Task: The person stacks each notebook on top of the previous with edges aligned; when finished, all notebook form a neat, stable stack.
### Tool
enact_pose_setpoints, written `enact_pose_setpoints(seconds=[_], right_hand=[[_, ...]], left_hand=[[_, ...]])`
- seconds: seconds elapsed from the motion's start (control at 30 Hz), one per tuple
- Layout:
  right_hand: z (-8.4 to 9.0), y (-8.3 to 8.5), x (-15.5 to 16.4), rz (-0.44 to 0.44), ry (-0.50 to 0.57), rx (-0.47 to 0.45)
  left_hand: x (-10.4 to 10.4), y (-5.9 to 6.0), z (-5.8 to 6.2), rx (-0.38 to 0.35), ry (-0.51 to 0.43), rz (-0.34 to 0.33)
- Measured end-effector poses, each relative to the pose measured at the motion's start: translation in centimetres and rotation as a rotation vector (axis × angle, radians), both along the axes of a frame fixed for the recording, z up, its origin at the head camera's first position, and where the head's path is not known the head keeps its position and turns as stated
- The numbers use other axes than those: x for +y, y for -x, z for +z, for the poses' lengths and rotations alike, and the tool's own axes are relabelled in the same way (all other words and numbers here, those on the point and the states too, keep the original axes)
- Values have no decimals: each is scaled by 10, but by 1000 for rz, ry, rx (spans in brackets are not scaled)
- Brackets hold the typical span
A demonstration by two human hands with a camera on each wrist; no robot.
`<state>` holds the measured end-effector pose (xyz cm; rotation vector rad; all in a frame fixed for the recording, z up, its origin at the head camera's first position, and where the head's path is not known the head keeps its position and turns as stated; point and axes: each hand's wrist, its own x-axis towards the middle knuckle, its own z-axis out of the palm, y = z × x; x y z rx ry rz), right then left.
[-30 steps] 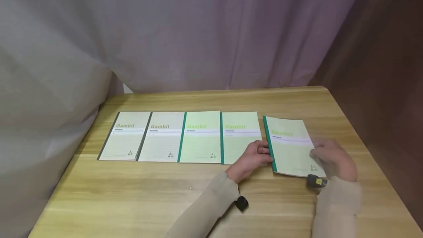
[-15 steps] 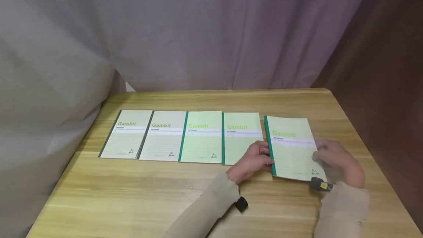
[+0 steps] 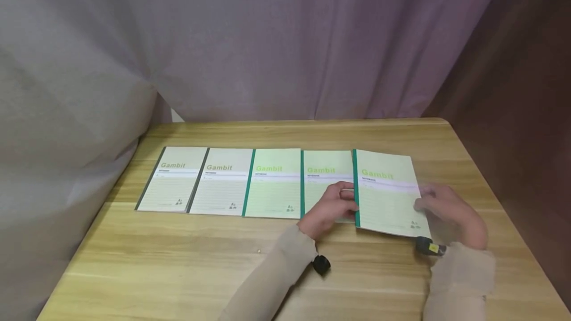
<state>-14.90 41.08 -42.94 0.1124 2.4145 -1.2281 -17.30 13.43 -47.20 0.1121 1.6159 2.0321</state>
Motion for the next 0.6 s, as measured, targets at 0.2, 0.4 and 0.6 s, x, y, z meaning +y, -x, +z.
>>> enact_pose_setpoints(seconds=[0.2, 0.4, 0.6], right_hand=[[2, 4, -6, 9, -30, 18], [5, 4, -15, -1, 11, 53], [10, 6, -25, -16, 9, 99]], left_hand=[[-8, 5, 4, -3, -16, 4], [-16, 10, 10, -15, -20, 12], [-23, 17, 14, 5, 1, 25]])
